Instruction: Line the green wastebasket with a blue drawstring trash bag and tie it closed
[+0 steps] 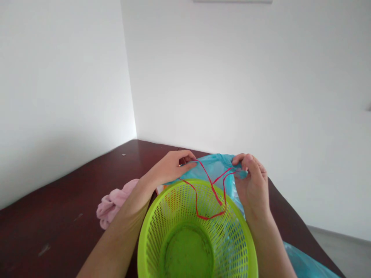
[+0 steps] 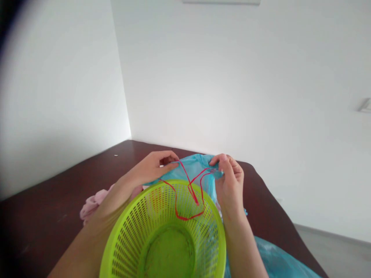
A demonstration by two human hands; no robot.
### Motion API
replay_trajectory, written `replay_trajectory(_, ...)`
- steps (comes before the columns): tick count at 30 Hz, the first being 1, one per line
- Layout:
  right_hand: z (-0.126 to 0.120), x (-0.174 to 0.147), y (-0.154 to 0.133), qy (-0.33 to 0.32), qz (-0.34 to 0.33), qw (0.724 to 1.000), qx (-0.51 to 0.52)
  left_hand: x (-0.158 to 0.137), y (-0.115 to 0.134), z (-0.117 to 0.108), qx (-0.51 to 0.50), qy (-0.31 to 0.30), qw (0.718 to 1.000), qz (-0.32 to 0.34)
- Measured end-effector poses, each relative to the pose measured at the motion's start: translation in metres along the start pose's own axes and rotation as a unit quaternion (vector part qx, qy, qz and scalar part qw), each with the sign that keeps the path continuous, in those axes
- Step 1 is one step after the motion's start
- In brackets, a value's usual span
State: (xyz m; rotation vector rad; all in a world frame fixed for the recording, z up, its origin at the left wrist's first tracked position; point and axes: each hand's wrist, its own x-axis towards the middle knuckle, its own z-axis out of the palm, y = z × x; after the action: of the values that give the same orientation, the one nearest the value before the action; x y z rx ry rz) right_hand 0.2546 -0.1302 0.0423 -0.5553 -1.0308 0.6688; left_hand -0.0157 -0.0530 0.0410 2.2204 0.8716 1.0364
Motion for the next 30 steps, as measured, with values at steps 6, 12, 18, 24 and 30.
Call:
replay_trajectory(6, 0.001, 0.0, 0.006, 0.025, 0.018, 0.999, 0.014, -0.003, 0.01, -0.007, -0.072, 0.029, 0.997, 0.021)
replay_trajectory(12, 0.002, 0.002, 0.008, 0.012, 0.008, 1.0, 0.019, -0.01, 0.012, -0.01, -0.11, -0.035, 0.993, -0.002)
replay_trajectory(18, -0.003, 0.002, 0.015, 0.023, 0.015, 0.998, -0.055, -0.005, 0.016, -0.009, -0.3, 0.11, 0.946, -0.054)
replay_trajectory(24, -0.002, 0.002, 0.015, 0.01, 0.034, 0.998, -0.059, -0.002, 0.006, -0.028, -0.442, 0.161, 0.874, -0.125)
replay_trajectory(30, 0.003, -0.002, 0.013, -0.017, 0.075, 0.997, -0.019, -0.004, 0.011, -0.021, -0.308, 0.116, 0.941, -0.079)
